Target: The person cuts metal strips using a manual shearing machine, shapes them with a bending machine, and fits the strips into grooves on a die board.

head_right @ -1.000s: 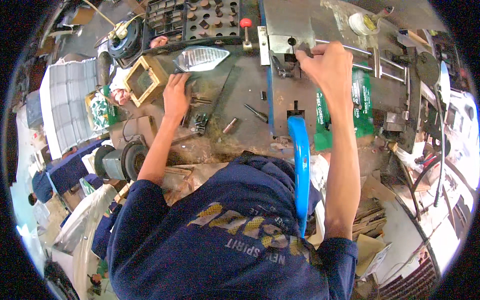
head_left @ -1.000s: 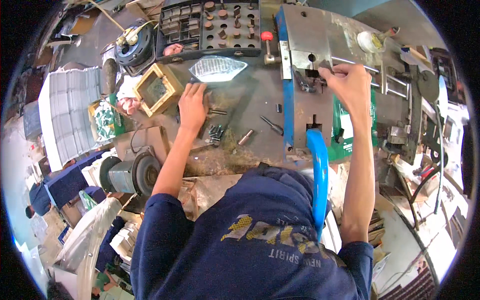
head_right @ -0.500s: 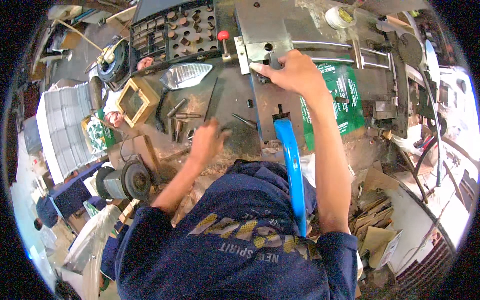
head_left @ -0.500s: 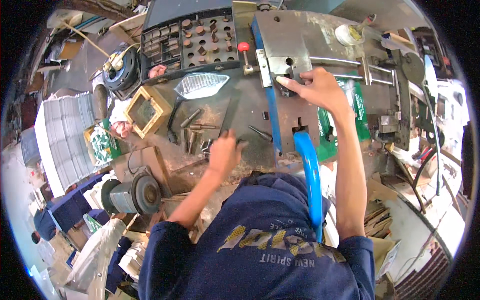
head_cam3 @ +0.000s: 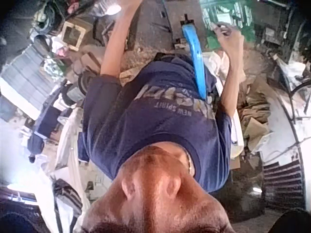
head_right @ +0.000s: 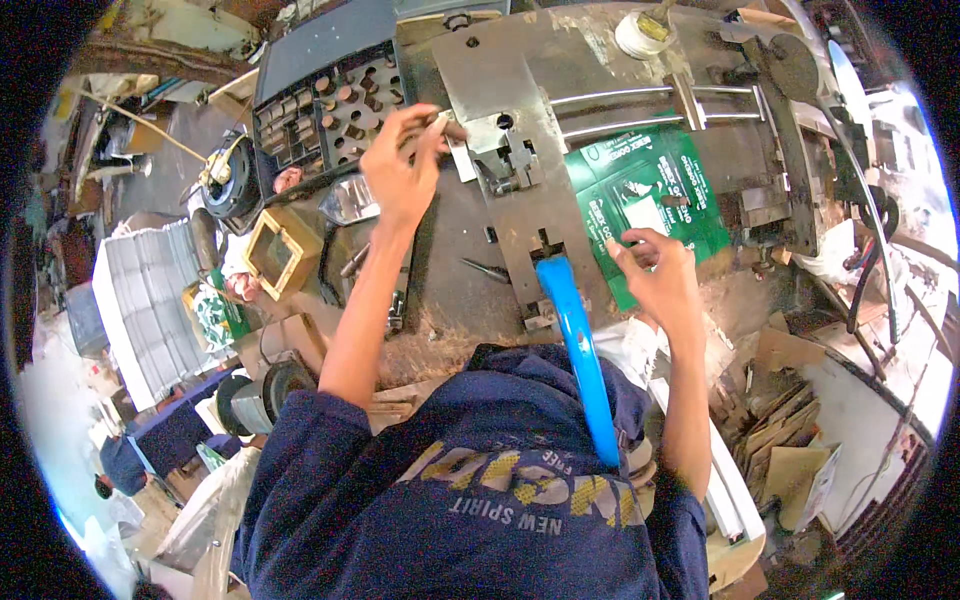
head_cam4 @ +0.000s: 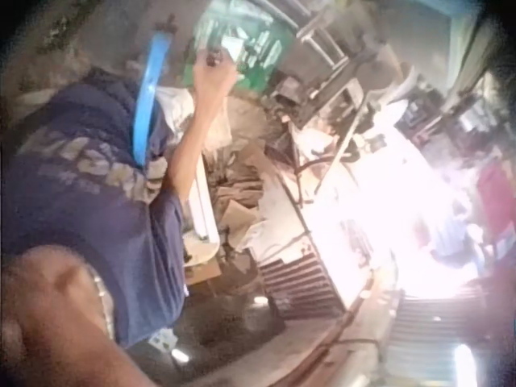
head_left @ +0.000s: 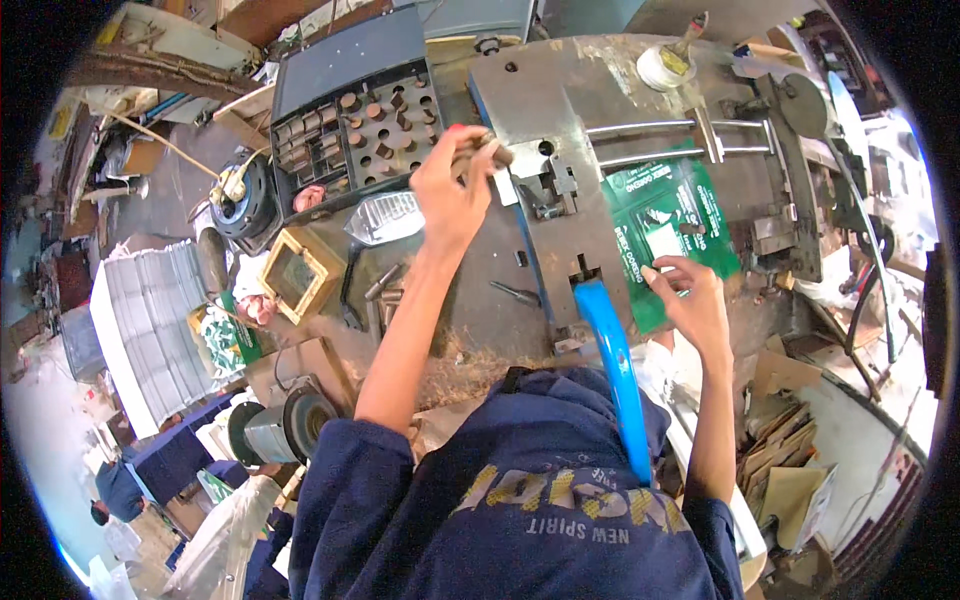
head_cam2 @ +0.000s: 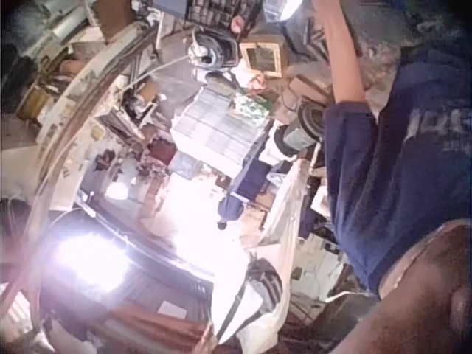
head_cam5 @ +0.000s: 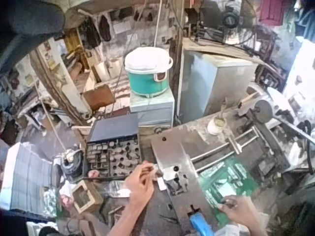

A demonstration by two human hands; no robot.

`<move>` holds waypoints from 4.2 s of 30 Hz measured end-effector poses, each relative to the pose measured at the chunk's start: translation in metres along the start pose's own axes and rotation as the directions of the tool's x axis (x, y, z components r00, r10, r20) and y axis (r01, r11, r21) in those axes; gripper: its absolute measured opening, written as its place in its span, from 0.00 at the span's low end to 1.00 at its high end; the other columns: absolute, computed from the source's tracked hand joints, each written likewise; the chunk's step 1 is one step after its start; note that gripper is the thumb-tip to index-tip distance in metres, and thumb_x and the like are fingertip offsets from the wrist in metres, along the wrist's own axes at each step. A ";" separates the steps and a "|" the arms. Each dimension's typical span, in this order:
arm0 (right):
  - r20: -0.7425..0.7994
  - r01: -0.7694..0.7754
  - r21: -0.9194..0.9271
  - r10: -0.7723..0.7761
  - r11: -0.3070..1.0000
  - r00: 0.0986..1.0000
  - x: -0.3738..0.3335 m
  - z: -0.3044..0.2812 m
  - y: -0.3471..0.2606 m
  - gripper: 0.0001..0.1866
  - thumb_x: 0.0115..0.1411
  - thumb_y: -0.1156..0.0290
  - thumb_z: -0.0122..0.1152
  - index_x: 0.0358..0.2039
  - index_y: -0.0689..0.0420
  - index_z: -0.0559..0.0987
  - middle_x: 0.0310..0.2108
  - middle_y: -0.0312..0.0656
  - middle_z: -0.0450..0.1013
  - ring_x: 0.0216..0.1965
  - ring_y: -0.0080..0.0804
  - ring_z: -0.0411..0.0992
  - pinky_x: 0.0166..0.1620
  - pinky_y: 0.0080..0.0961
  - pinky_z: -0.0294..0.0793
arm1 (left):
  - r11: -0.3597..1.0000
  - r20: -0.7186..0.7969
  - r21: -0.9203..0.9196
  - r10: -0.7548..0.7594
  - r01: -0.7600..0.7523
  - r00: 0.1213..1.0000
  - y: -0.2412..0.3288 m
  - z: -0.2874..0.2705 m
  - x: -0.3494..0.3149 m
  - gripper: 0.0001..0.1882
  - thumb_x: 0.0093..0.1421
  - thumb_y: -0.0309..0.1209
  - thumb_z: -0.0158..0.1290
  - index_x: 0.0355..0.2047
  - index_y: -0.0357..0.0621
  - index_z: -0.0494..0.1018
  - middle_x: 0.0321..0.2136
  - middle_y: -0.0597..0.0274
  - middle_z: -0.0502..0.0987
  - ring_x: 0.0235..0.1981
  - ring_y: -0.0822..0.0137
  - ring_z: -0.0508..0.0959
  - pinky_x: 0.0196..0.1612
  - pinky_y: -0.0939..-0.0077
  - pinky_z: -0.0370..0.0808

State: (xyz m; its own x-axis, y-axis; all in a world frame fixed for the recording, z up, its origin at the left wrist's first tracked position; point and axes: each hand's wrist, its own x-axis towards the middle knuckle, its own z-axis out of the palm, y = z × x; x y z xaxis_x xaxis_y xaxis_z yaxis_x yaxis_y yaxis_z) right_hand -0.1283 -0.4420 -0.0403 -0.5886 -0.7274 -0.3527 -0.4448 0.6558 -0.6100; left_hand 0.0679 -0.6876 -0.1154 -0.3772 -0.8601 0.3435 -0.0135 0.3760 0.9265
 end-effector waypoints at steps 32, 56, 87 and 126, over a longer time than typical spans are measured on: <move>0.087 0.562 -0.189 -0.556 0.805 0.826 0.067 0.080 -0.124 0.08 0.54 0.76 0.58 0.35 0.62 0.78 0.40 0.51 0.76 0.43 0.50 0.76 0.43 0.41 0.78 | 0.895 0.463 0.431 -0.111 -0.114 0.879 0.023 -0.047 0.043 0.10 0.63 0.36 0.58 0.32 0.43 0.81 0.25 0.56 0.80 0.24 0.62 0.75 0.28 0.72 0.69; -0.125 0.345 0.076 -0.334 0.936 0.934 -0.046 0.025 -0.016 0.13 0.60 0.75 0.64 0.46 0.61 0.79 0.41 0.48 0.77 0.40 0.40 0.77 0.41 0.30 0.77 | 0.605 0.344 0.796 -0.443 -0.007 0.828 0.028 -0.188 -0.257 0.06 0.57 0.28 0.60 0.33 0.41 0.77 0.27 0.55 0.78 0.34 0.49 0.77 0.40 0.59 0.71; 0.328 -0.431 0.080 0.384 0.899 0.863 -0.182 0.028 0.011 0.30 0.62 0.45 0.60 0.33 0.66 0.80 0.17 0.47 0.69 0.20 0.36 0.69 0.30 0.38 0.70 | 0.956 0.352 0.293 -0.095 -0.013 0.931 0.033 0.022 -0.001 0.06 0.55 0.25 0.61 0.29 0.32 0.78 0.21 0.56 0.80 0.22 0.73 0.78 0.30 0.78 0.74; 0.105 -0.371 0.292 0.356 0.882 0.929 -0.195 0.074 0.047 0.36 0.64 0.40 0.53 0.42 0.68 0.80 0.20 0.43 0.69 0.24 0.31 0.67 0.31 0.34 0.68 | 0.959 0.102 0.283 -0.056 0.025 0.993 0.028 0.020 -0.093 0.06 0.55 0.19 0.61 0.34 0.32 0.80 0.28 0.50 0.82 0.27 0.61 0.83 0.31 0.74 0.77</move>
State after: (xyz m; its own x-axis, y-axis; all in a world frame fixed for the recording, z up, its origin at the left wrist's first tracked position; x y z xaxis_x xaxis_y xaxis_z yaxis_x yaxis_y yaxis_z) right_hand 0.0152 -0.2846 -0.0525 -0.6342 -0.4633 -0.6190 0.0231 0.7889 -0.6141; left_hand 0.0844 -0.5904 -0.1244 -0.4683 -0.8403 0.2733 -0.2847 0.4363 0.8536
